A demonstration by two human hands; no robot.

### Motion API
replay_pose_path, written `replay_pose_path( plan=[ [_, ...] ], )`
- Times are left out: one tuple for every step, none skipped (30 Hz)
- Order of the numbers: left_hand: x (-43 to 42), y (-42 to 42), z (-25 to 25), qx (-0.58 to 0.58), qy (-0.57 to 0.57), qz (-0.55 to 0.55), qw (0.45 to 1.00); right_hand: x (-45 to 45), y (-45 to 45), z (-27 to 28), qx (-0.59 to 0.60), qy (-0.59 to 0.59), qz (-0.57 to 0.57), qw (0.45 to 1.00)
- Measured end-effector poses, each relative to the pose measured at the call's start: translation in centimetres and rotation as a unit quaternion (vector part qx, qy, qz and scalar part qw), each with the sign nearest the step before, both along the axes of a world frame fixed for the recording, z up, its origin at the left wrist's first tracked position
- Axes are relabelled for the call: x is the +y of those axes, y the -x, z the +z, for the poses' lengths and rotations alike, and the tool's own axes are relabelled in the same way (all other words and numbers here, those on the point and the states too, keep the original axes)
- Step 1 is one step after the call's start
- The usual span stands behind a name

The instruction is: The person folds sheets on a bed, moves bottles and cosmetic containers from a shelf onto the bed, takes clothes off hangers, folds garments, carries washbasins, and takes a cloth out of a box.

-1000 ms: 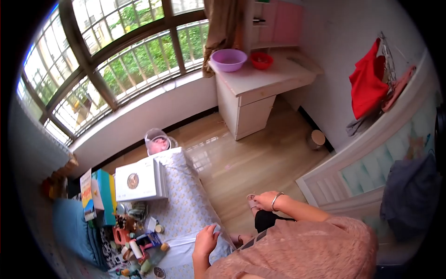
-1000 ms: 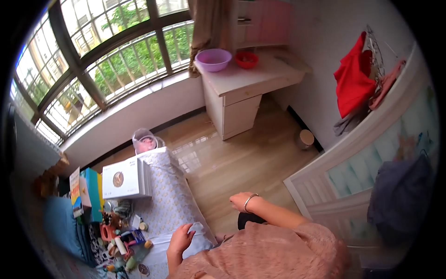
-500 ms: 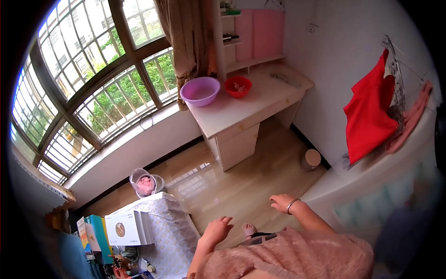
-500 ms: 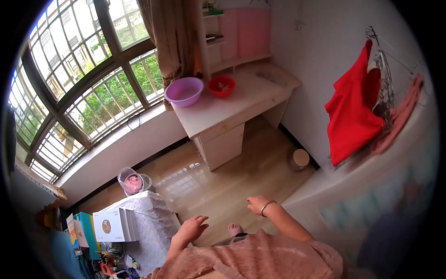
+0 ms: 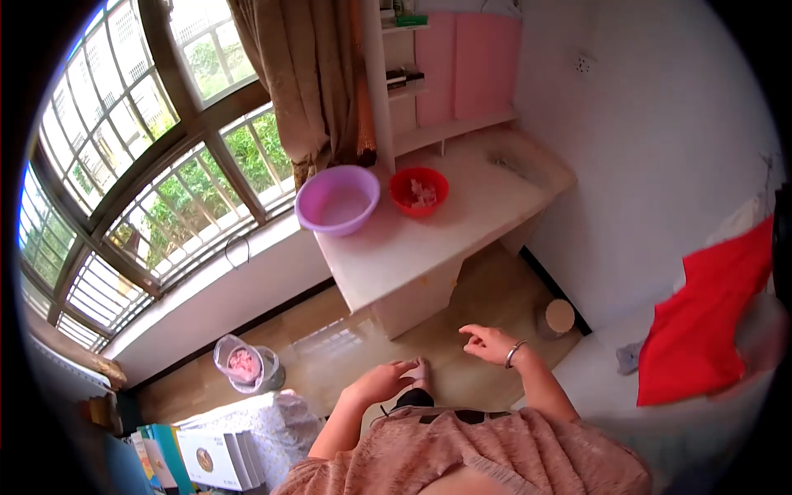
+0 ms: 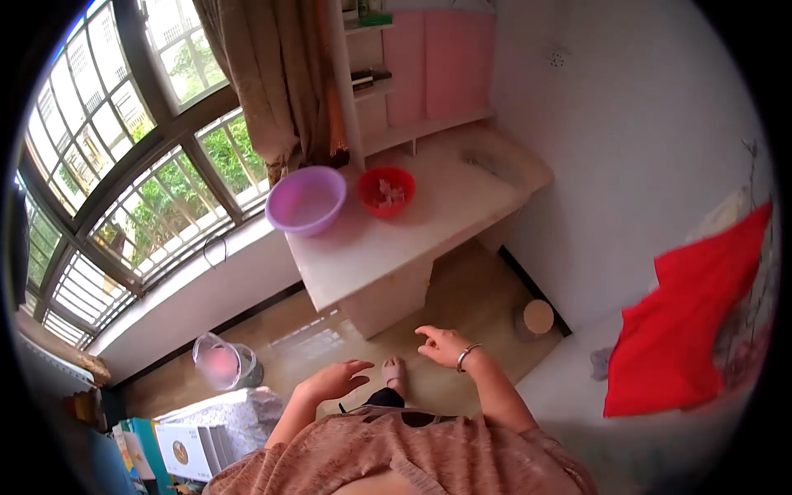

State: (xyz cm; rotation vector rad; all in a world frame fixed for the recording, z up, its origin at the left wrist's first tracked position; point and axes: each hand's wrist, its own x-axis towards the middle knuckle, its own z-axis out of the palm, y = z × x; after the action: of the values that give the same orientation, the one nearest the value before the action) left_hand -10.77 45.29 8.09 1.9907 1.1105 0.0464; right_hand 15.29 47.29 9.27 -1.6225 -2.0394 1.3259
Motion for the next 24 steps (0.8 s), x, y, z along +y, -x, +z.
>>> replay_pose_path(
  plan=[
    [2.5, -0.5, 0.3, -0.015, -0.011, -0.005, 1.0, 2.2, -0.4, 0.3, 0.002, -0.015, -0.016, 1.0],
    [4.7, -1.1, 0.7, -0.031, -0.018, -0.009, 0.999, 4.1, -0.9, 0.7, 0.003, -0.026, -0.032, 0.999],
    [7.4, -1.4, 0.8, -0.077, -0.03, -0.025, 0.996, 6.3, -1.3, 1.4, 0.005, -0.024, -0.03, 0.999],
    [10.0, -1.9, 1.2, -0.088, -0.076, -0.037, 0.993, 8.6, -1.7, 1.9, 0.025, -0.031, -0.029, 0.999],
    [12.5, -2.5, 2.0, -0.134, -0.097, -0.033, 0.986, 10.9, -2.0, 2.1, 0.068, -0.041, -0.04, 0.996],
    [15.0, -3.2, 3.0, -0.18, -0.117, -0.029, 0.976, 13.1, -2.5, 2.1, 0.112, -0.05, -0.052, 0.991],
    [17.3, -4.2, 4.6, -0.203, -0.101, -0.002, 0.974, 15.6, -3.1, 2.2, 0.135, -0.044, -0.048, 0.989],
    [19.6, -5.1, 6.1, -0.225, -0.084, 0.023, 0.971, 17.9, -3.8, 1.9, 0.191, -0.043, -0.065, 0.979],
    [22.0, -6.1, 6.7, -0.274, -0.092, 0.034, 0.957, 19.9, -3.9, 3.3, 0.233, -0.028, -0.101, 0.967],
    [24.4, -7.0, 7.2, -0.323, -0.1, 0.045, 0.94, 22.0, -4.1, 5.0, 0.274, -0.012, -0.138, 0.952],
    [26.7, -8.0, 8.0, -0.359, -0.093, 0.05, 0.927, 24.2, -4.5, 6.3, 0.252, -0.024, -0.157, 0.955],
    [28.9, -8.9, 8.8, -0.396, -0.088, 0.056, 0.912, 26.7, -4.9, 7.4, 0.228, -0.037, -0.175, 0.957],
    [31.0, -9.9, 9.5, -0.415, -0.062, 0.087, 0.904, 29.4, -5.3, 8.3, 0.208, -0.044, -0.178, 0.961],
    [33.1, -10.9, 10.2, -0.434, -0.035, 0.118, 0.893, 32.1, -5.8, 9.2, 0.187, -0.052, -0.179, 0.965],
    [35.4, -11.6, 11.0, -0.44, -0.034, 0.124, 0.889, 34.7, -6.1, 10.0, 0.203, -0.045, -0.178, 0.962],
    [36.8, -12.5, 12.4, -0.454, -0.014, 0.182, 0.872, 37.3, -6.2, 10.8, 0.219, -0.037, -0.176, 0.959],
    [39.3, -13.1, 12.6, -0.47, -0.005, 0.214, 0.856, 40.3, -6.4, 11.3, 0.233, -0.032, -0.186, 0.954],
    [41.9, -13.6, 12.5, -0.484, 0.004, 0.246, 0.839, 43.5, -6.4, 11.5, 0.248, -0.026, -0.195, 0.949],
    [44.1, -14.3, 12.6, -0.487, -0.003, 0.253, 0.836, 46.7, -6.3, 11.9, 0.248, -0.027, -0.184, 0.951],
    [46.3, -15.0, 12.8, -0.493, -0.042, 0.328, 0.805, 49.9, -6.2, 12.2, 0.249, -0.03, -0.204, 0.946],
    [48.5, -15.6, 12.9, -0.495, -0.08, 0.4, 0.767, 52.9, -5.8, 12.7, 0.253, -0.032, -0.225, 0.94],
    [50.6, -16.0, 12.9, -0.493, -0.088, 0.407, 0.764, 55.3, -5.2, 13.2, 0.256, -0.03, -0.214, 0.942],
    [52.7, -16.5, 12.8, -0.489, -0.098, 0.471, 0.728, 57.6, -4.6, 13.7, 0.259, -0.019, -0.239, 0.936],
    [54.5, -16.9, 12.8, -0.483, -0.107, 0.532, 0.687, 59.9, -4.1, 14.2, 0.261, -0.008, -0.263, 0.929]
  ],
)
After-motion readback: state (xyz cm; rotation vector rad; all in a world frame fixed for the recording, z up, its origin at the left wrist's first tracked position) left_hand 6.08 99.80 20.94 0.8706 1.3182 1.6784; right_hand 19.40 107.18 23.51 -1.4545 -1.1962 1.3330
